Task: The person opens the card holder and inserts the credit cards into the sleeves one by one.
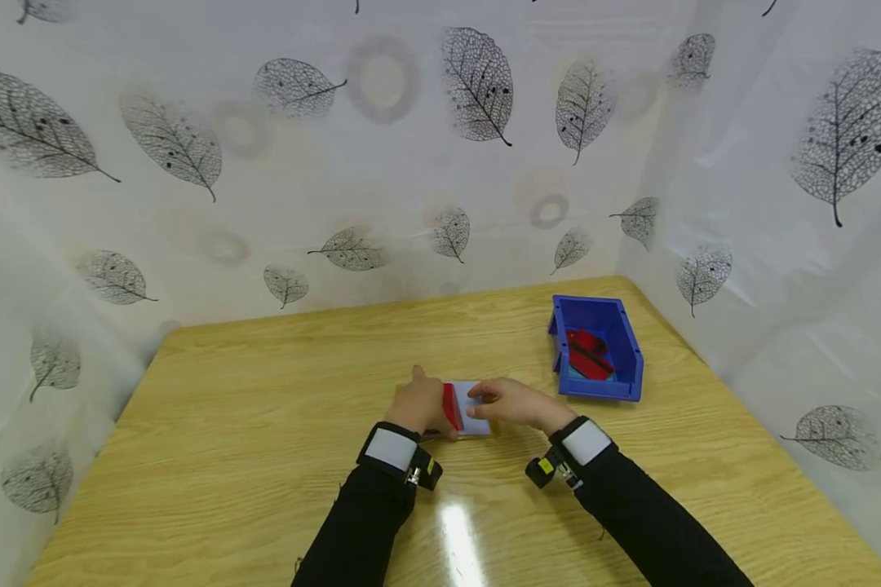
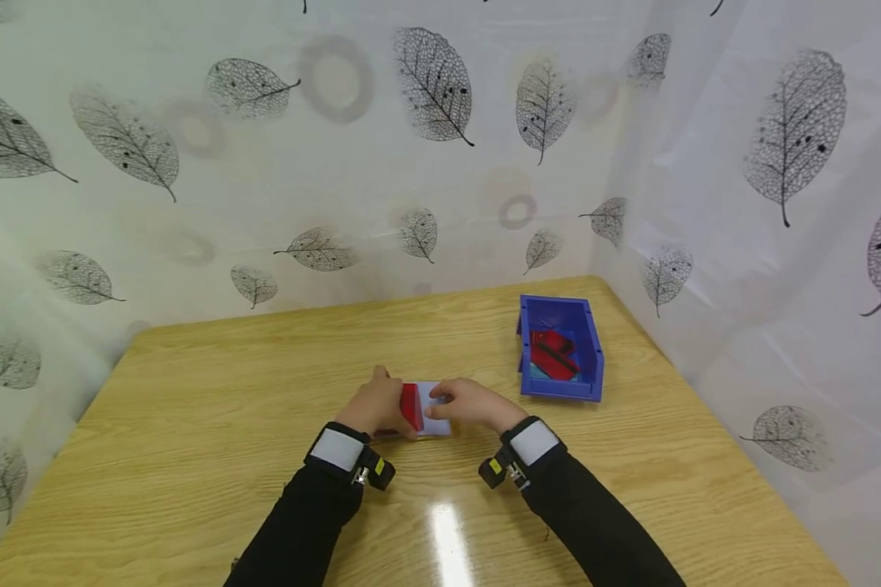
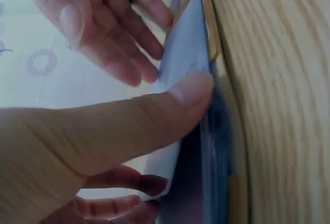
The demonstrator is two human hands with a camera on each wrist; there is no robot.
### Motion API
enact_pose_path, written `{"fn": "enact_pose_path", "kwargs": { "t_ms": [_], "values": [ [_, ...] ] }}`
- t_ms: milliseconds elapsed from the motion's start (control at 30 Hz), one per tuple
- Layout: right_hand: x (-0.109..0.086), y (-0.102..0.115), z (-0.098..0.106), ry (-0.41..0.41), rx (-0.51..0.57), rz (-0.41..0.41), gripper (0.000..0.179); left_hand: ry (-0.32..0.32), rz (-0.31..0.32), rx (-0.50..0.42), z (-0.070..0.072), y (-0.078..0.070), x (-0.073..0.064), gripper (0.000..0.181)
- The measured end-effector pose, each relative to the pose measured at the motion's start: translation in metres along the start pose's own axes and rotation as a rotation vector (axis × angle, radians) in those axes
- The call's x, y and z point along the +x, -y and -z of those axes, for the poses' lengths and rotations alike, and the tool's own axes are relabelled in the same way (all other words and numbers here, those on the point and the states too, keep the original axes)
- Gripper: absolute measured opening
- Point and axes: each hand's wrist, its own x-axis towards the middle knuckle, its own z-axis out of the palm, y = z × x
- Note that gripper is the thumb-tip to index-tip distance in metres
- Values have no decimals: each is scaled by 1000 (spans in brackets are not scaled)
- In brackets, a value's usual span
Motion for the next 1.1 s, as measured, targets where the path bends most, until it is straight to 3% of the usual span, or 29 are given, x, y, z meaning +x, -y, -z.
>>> {"fn": "enact_pose_path", "kwargs": {
  "t_ms": [167,300,533,933,1000,1100],
  "values": [
    [0,-1,-1,-9,-4,14,44,-31,-56,-43,-9,-6,-1,78],
    [1,-3,-2,-9,-1,49,36,-56,-54,-155,-12,-14,-3,83],
    [1,-4,-1,-29,-21,59,34,-139,-9,-367,-11,-18,-5,55],
    [2,-5,-3,-48,-15,48,30,-278,-66,-282,-11,-3,-20,22],
    [2,-4,-3,-55,-20,39,29,-254,-70,-293,-9,0,-23,18],
    [2,-3,-2,-63,-27,21,29,-128,-63,-406,-9,4,-26,15]
  ]
}}
